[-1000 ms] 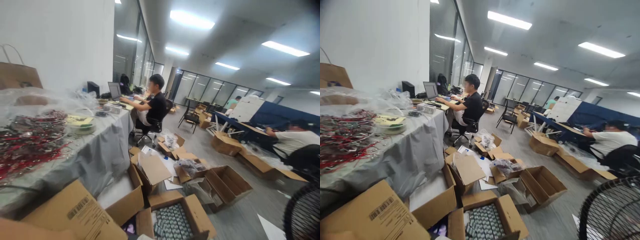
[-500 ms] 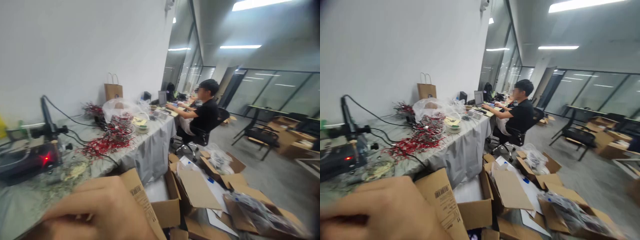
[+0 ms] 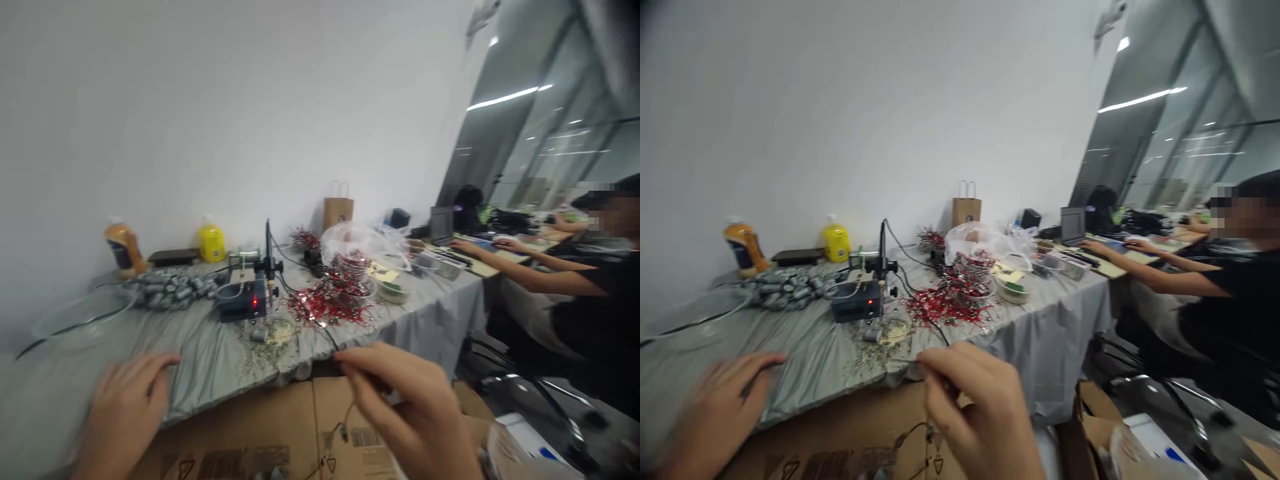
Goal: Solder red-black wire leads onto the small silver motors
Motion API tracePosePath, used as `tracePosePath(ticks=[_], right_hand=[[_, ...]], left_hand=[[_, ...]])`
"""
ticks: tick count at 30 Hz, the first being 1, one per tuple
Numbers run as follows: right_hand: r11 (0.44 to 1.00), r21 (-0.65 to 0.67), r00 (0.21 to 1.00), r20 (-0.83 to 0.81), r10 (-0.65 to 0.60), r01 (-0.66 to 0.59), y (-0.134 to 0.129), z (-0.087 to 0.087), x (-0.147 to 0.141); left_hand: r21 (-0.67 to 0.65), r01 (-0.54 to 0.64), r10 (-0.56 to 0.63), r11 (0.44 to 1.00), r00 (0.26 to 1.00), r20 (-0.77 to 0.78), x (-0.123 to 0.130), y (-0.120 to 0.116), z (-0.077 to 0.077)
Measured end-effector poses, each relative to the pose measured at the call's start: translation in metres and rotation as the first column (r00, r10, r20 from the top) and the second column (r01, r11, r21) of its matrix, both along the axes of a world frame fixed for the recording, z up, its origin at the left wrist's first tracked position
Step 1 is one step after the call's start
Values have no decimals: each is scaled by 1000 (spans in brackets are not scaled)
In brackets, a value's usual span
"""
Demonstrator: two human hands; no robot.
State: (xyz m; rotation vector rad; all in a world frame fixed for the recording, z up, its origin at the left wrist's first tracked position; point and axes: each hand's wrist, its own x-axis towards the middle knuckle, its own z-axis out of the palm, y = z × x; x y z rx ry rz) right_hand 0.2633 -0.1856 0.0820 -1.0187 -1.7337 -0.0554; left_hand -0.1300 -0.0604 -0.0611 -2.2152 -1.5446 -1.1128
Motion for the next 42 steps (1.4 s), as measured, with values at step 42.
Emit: tracePosePath(ticks=[42], right_hand=[[970,-244,978,196,69,-20,146,-45,14]], left_hand=[[-7,526,-509,850,825,245,116,67,57]])
